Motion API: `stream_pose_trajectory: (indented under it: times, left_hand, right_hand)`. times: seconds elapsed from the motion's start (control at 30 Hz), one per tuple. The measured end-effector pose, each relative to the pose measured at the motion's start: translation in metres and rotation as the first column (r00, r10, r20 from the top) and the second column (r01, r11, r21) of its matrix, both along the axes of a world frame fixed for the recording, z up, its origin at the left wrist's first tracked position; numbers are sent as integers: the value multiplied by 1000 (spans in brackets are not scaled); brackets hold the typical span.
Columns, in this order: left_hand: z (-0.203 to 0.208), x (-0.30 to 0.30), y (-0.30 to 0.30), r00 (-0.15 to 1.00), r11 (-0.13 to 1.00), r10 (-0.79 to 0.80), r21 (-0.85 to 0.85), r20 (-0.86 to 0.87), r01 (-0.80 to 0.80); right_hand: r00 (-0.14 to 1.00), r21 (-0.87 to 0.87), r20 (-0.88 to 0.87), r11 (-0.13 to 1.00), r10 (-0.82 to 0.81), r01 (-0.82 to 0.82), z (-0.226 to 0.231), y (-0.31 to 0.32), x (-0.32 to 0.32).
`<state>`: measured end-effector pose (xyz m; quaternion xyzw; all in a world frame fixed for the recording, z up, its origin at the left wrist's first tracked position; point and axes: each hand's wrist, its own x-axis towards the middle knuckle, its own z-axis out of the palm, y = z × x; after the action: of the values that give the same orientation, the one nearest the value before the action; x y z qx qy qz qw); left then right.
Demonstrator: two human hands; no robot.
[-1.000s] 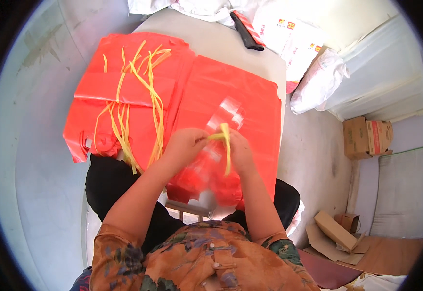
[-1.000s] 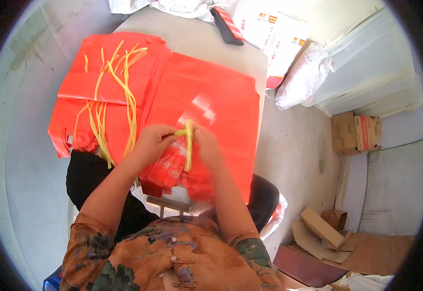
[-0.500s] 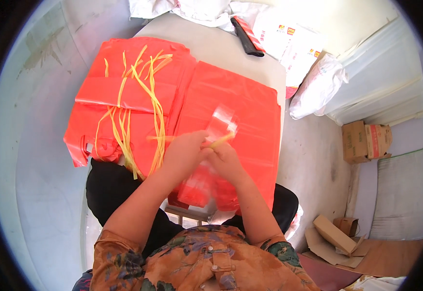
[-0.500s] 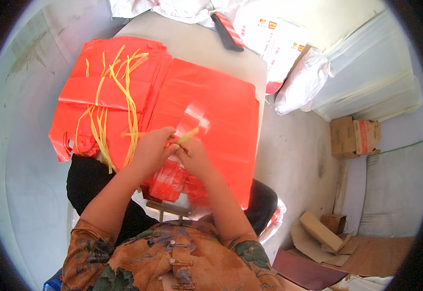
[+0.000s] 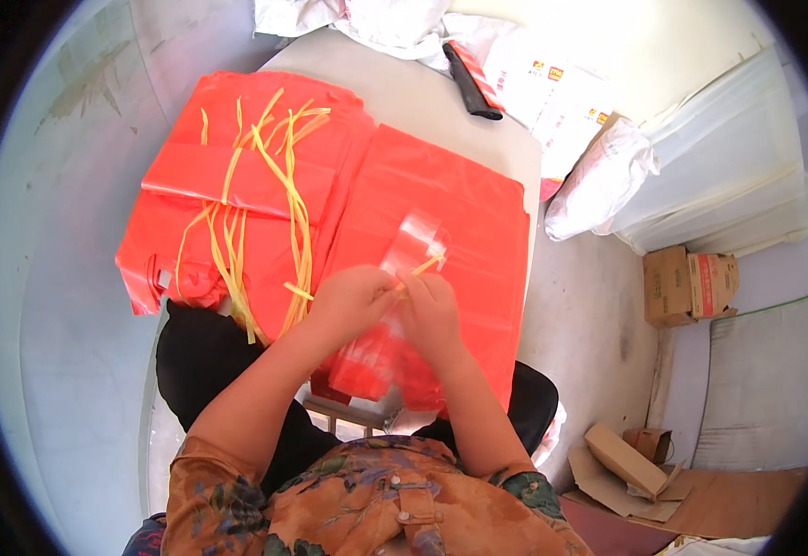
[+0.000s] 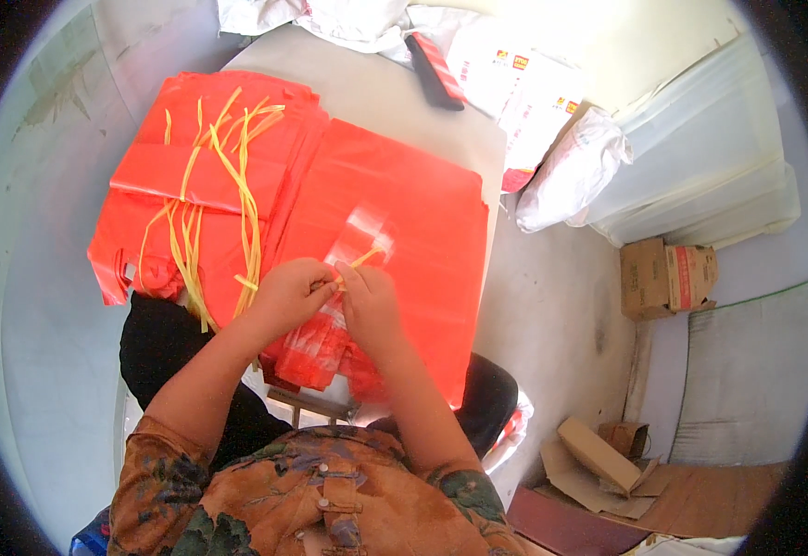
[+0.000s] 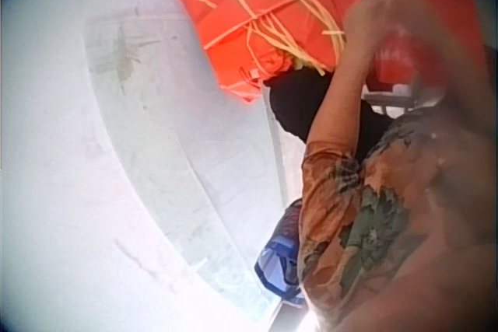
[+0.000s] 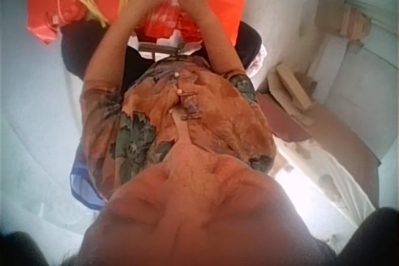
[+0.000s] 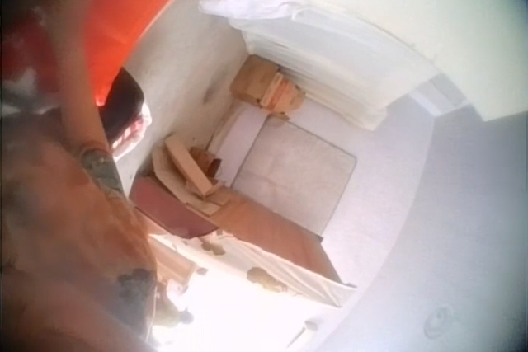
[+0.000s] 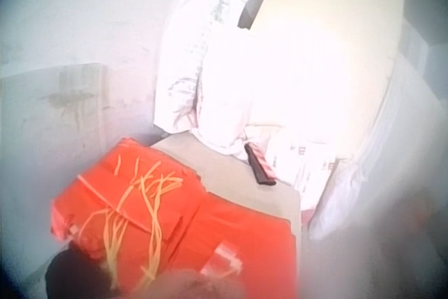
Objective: The person folds red paper sheets, stacks them, and secures the bundle with a yellow tie.
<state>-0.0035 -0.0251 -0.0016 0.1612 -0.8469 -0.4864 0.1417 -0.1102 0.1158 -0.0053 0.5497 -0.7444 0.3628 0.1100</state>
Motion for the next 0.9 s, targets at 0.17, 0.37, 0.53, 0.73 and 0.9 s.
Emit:
stream_pose_trajectory:
  times: [0.17,0.37,0.53,0.73,0.9]
  left_hand:
    - [-3,3,1,1000,1000,-13,-14,-22,12]
    - [-9,1,-2,998,992,1,123,-62,7]
    - [-2,0,-2,1000,962,3,274,-23,3]
    - [-9,0,-12,997,912,75,-404,1,-69]
    - [-20,2,-10,991,825,128,-558,25,-92]
  right_hand:
    - [999,152,32,988,-30,24,-11,2,-10]
    - [683,185,730,952,33,-244,8,7,-14]
    - [895,229,447,968,-14,-99,7,9,-11]
    - [996,146,35,987,-77,71,-17,23,-14]
    - [994,136,-19,985,-106,108,-38,42,-11]
